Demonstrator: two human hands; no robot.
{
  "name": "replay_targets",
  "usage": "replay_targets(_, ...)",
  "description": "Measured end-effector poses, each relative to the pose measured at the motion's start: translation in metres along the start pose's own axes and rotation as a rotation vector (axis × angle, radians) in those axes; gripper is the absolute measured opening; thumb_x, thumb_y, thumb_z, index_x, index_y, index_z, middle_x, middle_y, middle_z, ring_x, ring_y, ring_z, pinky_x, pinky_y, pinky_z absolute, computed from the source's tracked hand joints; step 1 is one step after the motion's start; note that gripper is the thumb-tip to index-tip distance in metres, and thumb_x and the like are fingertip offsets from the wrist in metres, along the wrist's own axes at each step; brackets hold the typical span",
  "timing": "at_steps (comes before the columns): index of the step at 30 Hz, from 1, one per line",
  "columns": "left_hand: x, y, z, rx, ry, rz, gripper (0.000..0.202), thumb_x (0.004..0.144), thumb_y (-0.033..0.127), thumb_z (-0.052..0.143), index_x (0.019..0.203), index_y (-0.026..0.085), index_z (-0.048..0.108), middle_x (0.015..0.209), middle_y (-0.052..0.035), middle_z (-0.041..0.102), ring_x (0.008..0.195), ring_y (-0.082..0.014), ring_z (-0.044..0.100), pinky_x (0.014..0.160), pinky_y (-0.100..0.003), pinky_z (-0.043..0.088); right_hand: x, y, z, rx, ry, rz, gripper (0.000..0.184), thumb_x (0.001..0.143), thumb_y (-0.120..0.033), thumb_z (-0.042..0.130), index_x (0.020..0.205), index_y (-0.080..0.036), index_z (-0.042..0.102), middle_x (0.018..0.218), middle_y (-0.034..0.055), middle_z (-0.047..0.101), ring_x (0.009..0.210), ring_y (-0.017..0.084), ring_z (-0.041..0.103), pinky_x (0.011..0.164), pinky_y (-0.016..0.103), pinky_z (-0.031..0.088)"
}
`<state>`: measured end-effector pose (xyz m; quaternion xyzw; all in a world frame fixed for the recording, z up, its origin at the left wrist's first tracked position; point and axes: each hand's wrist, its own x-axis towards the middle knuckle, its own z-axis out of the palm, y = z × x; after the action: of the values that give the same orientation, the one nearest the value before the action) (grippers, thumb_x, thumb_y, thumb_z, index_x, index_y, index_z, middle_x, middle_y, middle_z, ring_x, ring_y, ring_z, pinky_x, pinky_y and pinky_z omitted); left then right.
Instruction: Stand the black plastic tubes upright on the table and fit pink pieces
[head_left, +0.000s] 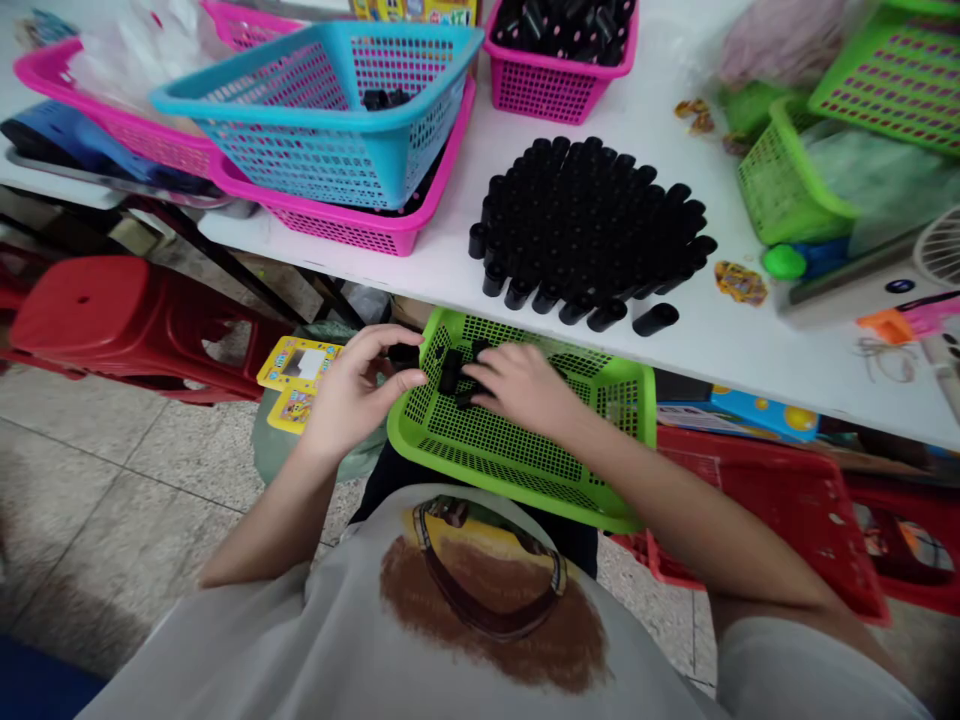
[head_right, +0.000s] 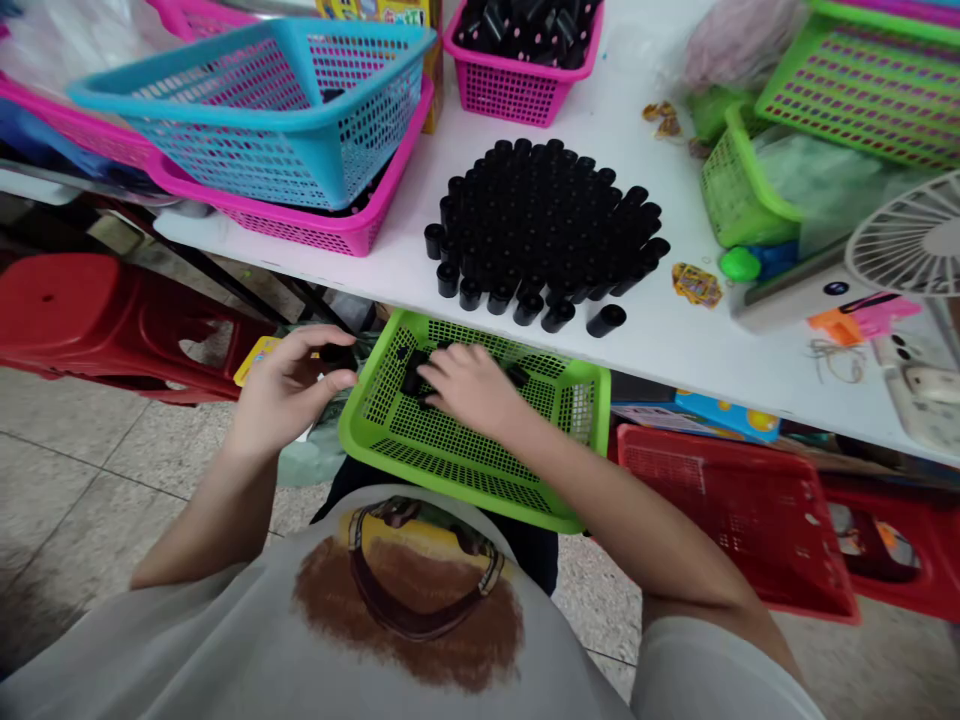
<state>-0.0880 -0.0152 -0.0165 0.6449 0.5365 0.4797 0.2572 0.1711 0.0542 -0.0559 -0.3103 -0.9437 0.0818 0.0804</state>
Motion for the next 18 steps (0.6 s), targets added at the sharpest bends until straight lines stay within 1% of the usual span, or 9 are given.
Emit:
replay_targets(1, 0.0, 0.0, 0.001, -0.016, -0.008, -0.007, 0.052, 0.085, 0.061, 0.084, 0.12, 0.022, 0.078, 0.12, -0.0103, 0.077, 0.101, -0.0216, 0.071, 0.08, -0.03, 0.059, 0.005, -0.007, 0.011, 0.052, -0.118, -0.069, 0.036, 0.101, -0.02, 0.064, 0.136, -0.019, 0.071, 0.128, 0.0161, 0.071, 0.121, 0.034, 0.061, 0.1, 0.051, 0.052)
replay_targets(3, 0.001, 0.002, 0.003, -0.049, -0.028, -0.004, 0.056, 0.085, 0.062, 0.084, 0.125, 0.023, 0.077, 0.122, -0.0111, 0.077, 0.106, -0.023, 0.072, 0.085, -0.032, 0.06, 0.011, -0.016, 0.031, 0.119, -0.246, -0.112, 0.04, 0.096, -0.003, 0.059, 0.133, -0.013, 0.071, 0.124, 0.0175, 0.074, 0.116, 0.03, 0.065, 0.095, 0.045, 0.057)
replay_targets(4, 0.001, 0.003, 0.003, -0.058, -0.028, 0.003, 0.056, 0.085, 0.061, 0.084, 0.125, 0.023, 0.078, 0.122, -0.0109, 0.076, 0.107, -0.0233, 0.071, 0.087, -0.032, 0.06, 0.013, -0.018, 0.038, 0.128, -0.269, -0.114, 0.042, 0.094, 0.002, 0.057, 0.131, -0.012, 0.071, 0.123, 0.0176, 0.075, 0.115, 0.029, 0.067, 0.095, 0.044, 0.058)
replay_targets(6, 0.001, 0.004, 0.003, -0.054, -0.004, 0.01, 0.051, 0.083, 0.06, 0.086, 0.121, 0.025, 0.08, 0.119, -0.0101, 0.075, 0.104, -0.022, 0.071, 0.086, -0.032, 0.06, 0.011, -0.02, 0.042, 0.19, -0.248, -0.1, 0.042, 0.091, 0.003, 0.059, 0.129, -0.013, 0.07, 0.125, 0.0166, 0.075, 0.118, 0.028, 0.068, 0.099, 0.045, 0.06)
replay_targets(8, 0.001, 0.004, 0.003, -0.074, 0.039, 0.002, 0.047, 0.08, 0.057, 0.09, 0.114, 0.025, 0.082, 0.115, -0.0092, 0.073, 0.101, -0.0201, 0.07, 0.085, -0.03, 0.06, 0.005, -0.022, 0.034, 0.416, -0.133, -0.011, 0.037, 0.091, -0.005, 0.066, 0.127, -0.016, 0.066, 0.125, 0.0139, 0.074, 0.118, 0.026, 0.07, 0.103, 0.045, 0.061)
replay_targets(11, -0.001, 0.0, 0.007, -0.252, 0.105, -0.028, 0.044, 0.075, 0.052, 0.095, 0.106, 0.024, 0.082, 0.108, -0.0065, 0.073, 0.095, -0.0167, 0.07, 0.085, -0.027, 0.06, -0.006, -0.034, 0.006, 0.967, 0.173, 0.16, 0.037, 0.091, -0.024, 0.073, 0.124, -0.024, 0.056, 0.12, 0.0078, 0.072, 0.11, 0.022, 0.075, 0.097, 0.042, 0.065)
replay_targets(13, -0.002, -0.002, 0.014, -0.384, 0.138, -0.069, 0.045, 0.074, 0.052, 0.096, 0.106, 0.025, 0.08, 0.104, -0.0046, 0.073, 0.088, -0.0143, 0.07, 0.082, -0.026, 0.06, -0.012, -0.047, -0.012, 1.196, 0.33, 0.193, 0.04, 0.093, -0.034, 0.074, 0.127, -0.028, 0.053, 0.12, 0.0056, 0.069, 0.109, 0.02, 0.077, 0.094, 0.039, 0.067)
replay_targets(15, -0.002, -0.002, 0.023, -0.447, 0.15, -0.104, 0.048, 0.073, 0.054, 0.096, 0.107, 0.025, 0.08, 0.104, -0.0042, 0.074, 0.085, -0.0138, 0.07, 0.08, -0.026, 0.06, -0.014, -0.058, -0.026, 1.252, 0.452, 0.212, 0.04, 0.095, -0.04, 0.074, 0.129, -0.03, 0.057, 0.124, 0.0064, 0.067, 0.11, 0.02, 0.077, 0.097, 0.039, 0.067)
replay_targets(18, -0.002, 0.004, 0.033, -0.453, 0.124, -0.088, 0.048, 0.072, 0.055, 0.096, 0.107, 0.025, 0.082, 0.109, -0.0061, 0.075, 0.093, -0.0163, 0.072, 0.085, -0.028, 0.061, -0.012, -0.066, -0.034, 1.184, 0.613, 0.28, 0.036, 0.095, -0.048, 0.075, 0.125, -0.03, 0.067, 0.128, 0.0075, 0.067, 0.113, 0.022, 0.075, 0.102, 0.043, 0.067)
